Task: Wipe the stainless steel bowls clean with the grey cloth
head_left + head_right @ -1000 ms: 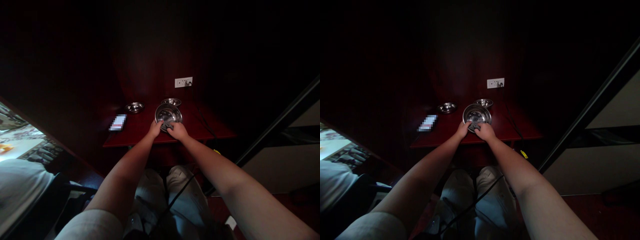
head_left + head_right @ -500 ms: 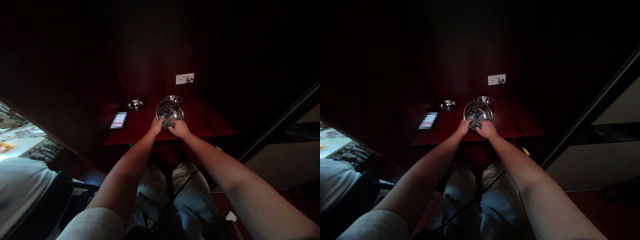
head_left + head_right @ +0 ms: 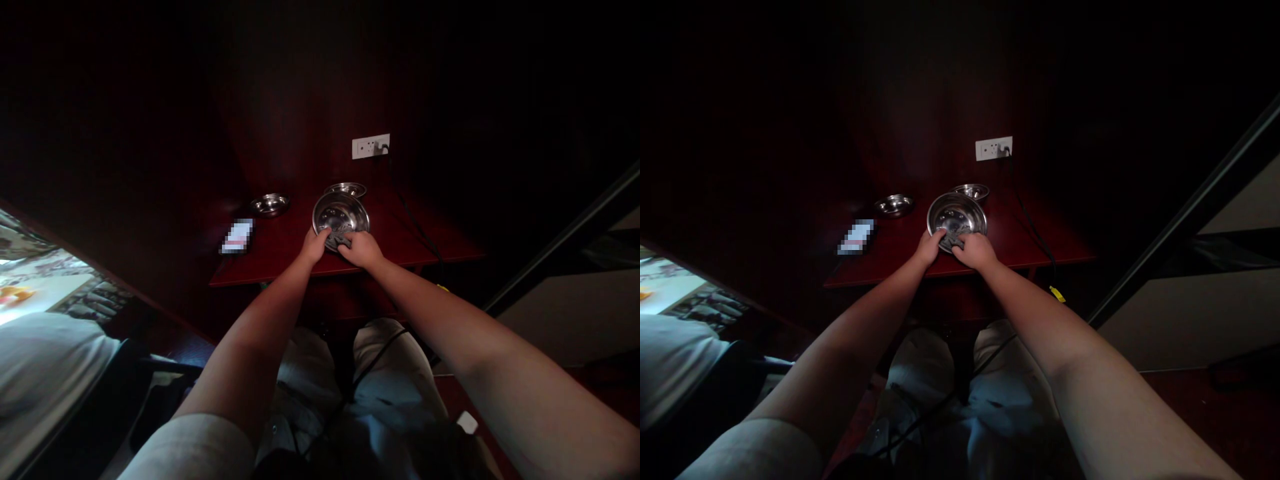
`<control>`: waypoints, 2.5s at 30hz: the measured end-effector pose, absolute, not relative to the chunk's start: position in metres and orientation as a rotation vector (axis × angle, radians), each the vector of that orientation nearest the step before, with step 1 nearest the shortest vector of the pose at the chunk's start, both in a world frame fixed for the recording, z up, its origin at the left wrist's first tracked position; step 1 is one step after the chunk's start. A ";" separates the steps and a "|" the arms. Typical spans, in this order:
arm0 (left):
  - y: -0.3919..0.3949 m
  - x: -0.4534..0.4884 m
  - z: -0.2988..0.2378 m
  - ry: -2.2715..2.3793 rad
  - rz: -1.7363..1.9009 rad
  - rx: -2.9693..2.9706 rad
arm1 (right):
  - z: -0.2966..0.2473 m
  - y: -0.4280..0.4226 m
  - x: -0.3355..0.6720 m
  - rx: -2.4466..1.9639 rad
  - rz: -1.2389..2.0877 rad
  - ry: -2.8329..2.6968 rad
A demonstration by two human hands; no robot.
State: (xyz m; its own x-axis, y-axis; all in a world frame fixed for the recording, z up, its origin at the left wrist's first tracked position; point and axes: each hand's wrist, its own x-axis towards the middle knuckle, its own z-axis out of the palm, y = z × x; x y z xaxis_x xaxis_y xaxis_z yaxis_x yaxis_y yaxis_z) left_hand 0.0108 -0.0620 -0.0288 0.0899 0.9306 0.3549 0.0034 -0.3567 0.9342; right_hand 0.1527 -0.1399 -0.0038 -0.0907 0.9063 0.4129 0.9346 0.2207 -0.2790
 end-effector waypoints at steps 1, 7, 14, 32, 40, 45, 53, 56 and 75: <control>-0.061 0.011 -0.029 0.957 1.396 1.524 | -0.004 -0.140 0.153 -1.692 -0.076 -2.006; -0.059 0.011 -0.031 0.927 1.413 1.507 | -0.002 -0.141 0.152 -1.682 -0.090 -2.027; -0.060 0.012 -0.030 0.938 1.404 1.497 | -0.003 -0.139 0.152 -1.707 -0.081 -2.005; -0.063 0.012 -0.028 0.951 1.406 1.510 | -0.003 -0.139 0.148 -1.890 -0.163 -1.923; -0.062 0.011 -0.029 0.891 1.401 1.518 | -0.002 -0.140 0.149 -1.876 -0.159 -1.948; -0.064 0.013 -0.025 0.753 1.323 1.560 | -0.002 -0.140 0.150 -1.868 -0.152 -1.949; -0.062 0.013 -0.028 0.695 1.318 1.536 | -0.002 -0.139 0.151 -1.861 -0.117 -1.947; -0.062 0.013 -0.029 0.695 1.320 1.532 | -0.001 -0.139 0.151 -1.851 -0.100 -1.952; -0.063 0.012 -0.028 0.717 1.289 1.506 | 0.000 -0.139 0.150 -1.958 -0.139 -1.851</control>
State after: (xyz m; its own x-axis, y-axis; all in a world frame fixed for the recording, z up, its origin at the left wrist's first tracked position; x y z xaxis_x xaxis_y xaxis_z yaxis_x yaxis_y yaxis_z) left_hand 0.0123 -0.0632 -0.0284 0.2600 0.8927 0.3681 -0.1583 -0.3366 0.9282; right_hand 0.1498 -0.1393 0.0002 0.0992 0.9254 0.3658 0.9697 -0.0074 -0.2441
